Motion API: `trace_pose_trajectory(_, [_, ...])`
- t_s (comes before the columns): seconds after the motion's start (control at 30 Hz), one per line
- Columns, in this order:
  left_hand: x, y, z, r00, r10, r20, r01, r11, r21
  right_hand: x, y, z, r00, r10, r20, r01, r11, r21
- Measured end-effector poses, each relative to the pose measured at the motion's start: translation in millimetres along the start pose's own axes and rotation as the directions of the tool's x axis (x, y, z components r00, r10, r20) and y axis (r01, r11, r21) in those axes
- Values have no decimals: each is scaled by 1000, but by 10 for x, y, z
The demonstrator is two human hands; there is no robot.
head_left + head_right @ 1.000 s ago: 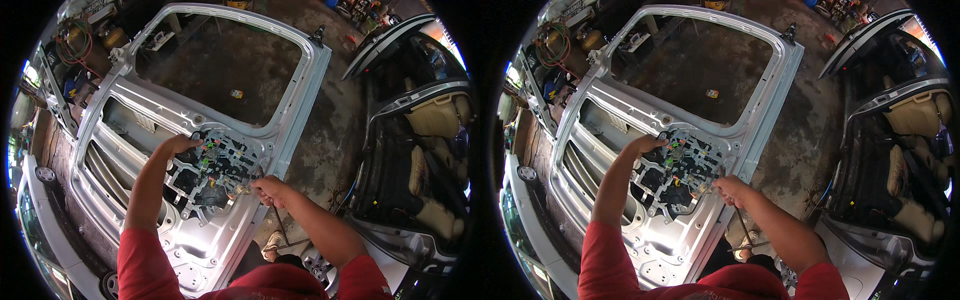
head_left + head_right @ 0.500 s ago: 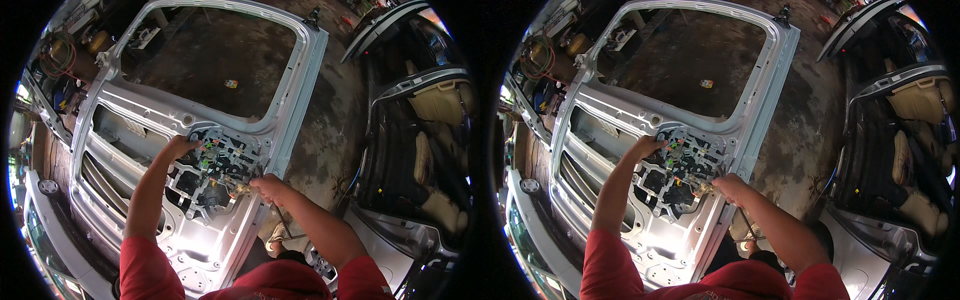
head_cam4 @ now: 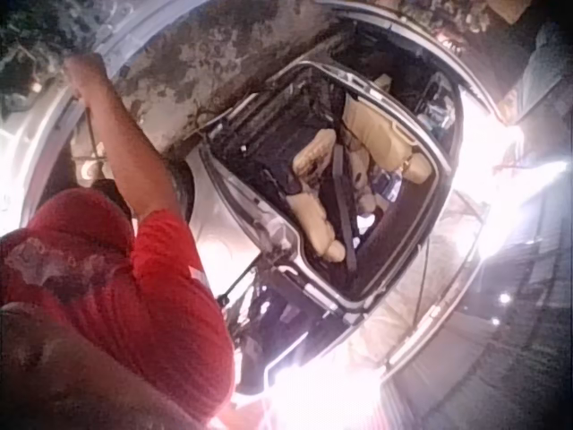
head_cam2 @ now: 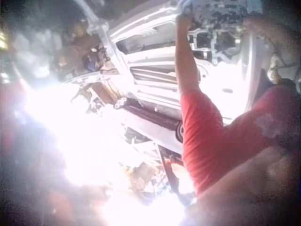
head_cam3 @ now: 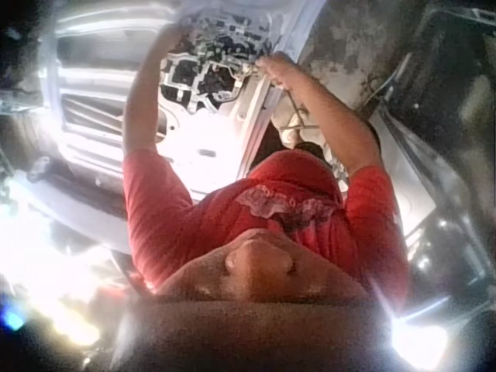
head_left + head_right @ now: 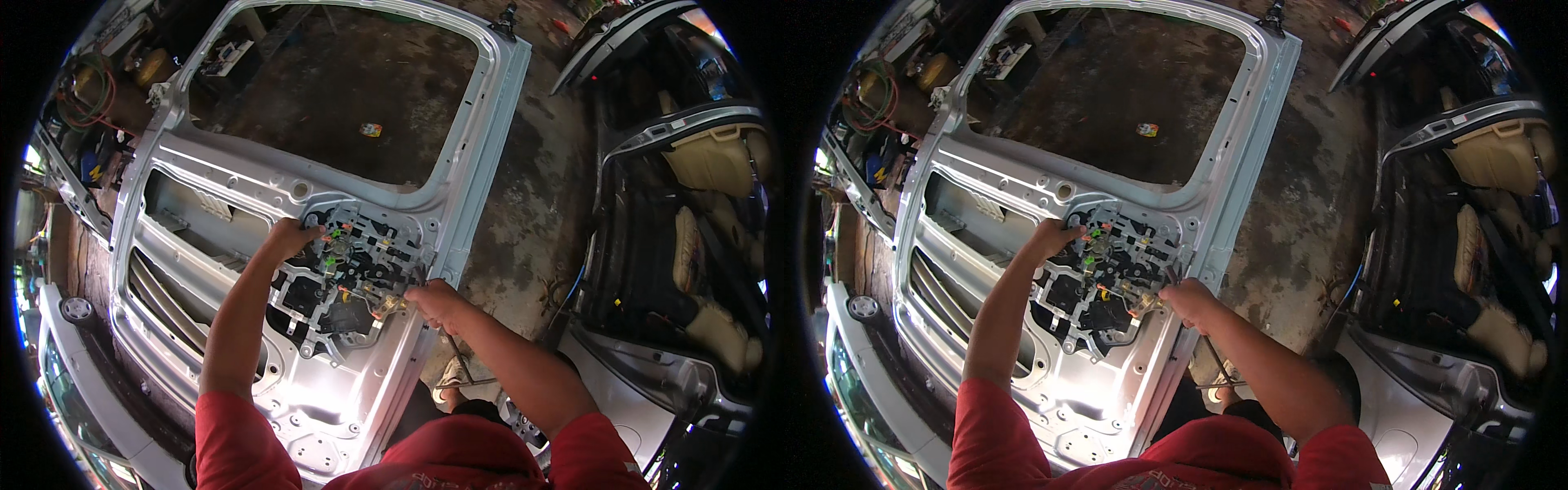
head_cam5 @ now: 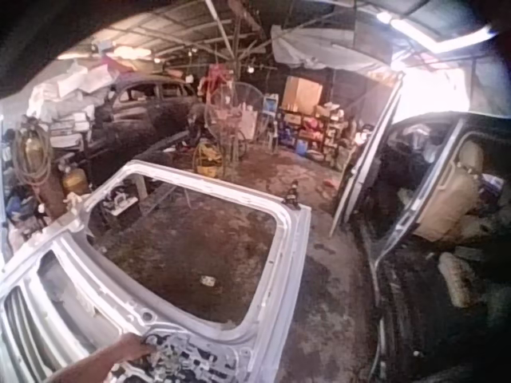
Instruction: The person removes a window regulator from a car door, places it on another door, and then installs a new weather stripping seal onto the door frame. They also handle a package of clips and install them into the door.
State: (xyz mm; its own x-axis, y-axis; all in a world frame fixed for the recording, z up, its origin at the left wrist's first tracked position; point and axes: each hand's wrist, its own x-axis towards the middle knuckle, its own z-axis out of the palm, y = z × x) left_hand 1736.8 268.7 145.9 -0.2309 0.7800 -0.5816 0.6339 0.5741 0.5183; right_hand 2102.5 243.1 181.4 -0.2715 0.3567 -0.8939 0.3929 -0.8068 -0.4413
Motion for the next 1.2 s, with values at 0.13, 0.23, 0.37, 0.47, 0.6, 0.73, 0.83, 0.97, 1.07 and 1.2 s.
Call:
trace_pose_trajectory(0.13, [3,-143,39,1000,4,-14,-6,992,-123,130,28,-56,1000,-10,-21,10,1000,-9])
trace_pose_trajectory(0.23, [-36,-40,42,1000,3,-26,-6,993,-122,150,-9,-120,999,-30,-44,29,999,-16])
trace_pose_trajectory(0.37, [9,-152,77,998,18,-68,-26,993,-114,90,-62,-77,999,-19,-33,17,998,-61])
trace_pose_trajectory(0.47, [15,-123,62,999,-24,-38,21,997,-72,47,-53,-43,998,-13,-63,8,997,-82])
trace_pose_trajectory(0.6, [4,-103,61,997,-2,-76,-1,999,-46,39,-35,-56,999,-23,-33,20,996,-81])
trace_pose_trajectory(0.73, [-60,114,50,983,-18,-185,31,997,68,118,-1,-71,995,-27,-92,6,975,-223])
trace_pose_trajectory(0.83, [-26,4,90,964,40,-264,-1,989,148,191,30,-77,995,-49,-86,29,977,-213])
trace_pose_trajectory(0.97, [-169,133,90,962,21,-274,16,991,133,31,-92,27,972,-141,-187,46,897,-440])
trace_pose_trajectory(1.07, [-213,170,110,944,71,-323,12,968,249,18,-85,-48,958,-242,-154,109,804,-585])
trace_pose_trajectory(1.2, [-395,413,-41,943,31,-332,69,957,283,-276,-209,-63,941,-314,-123,180,776,-604])
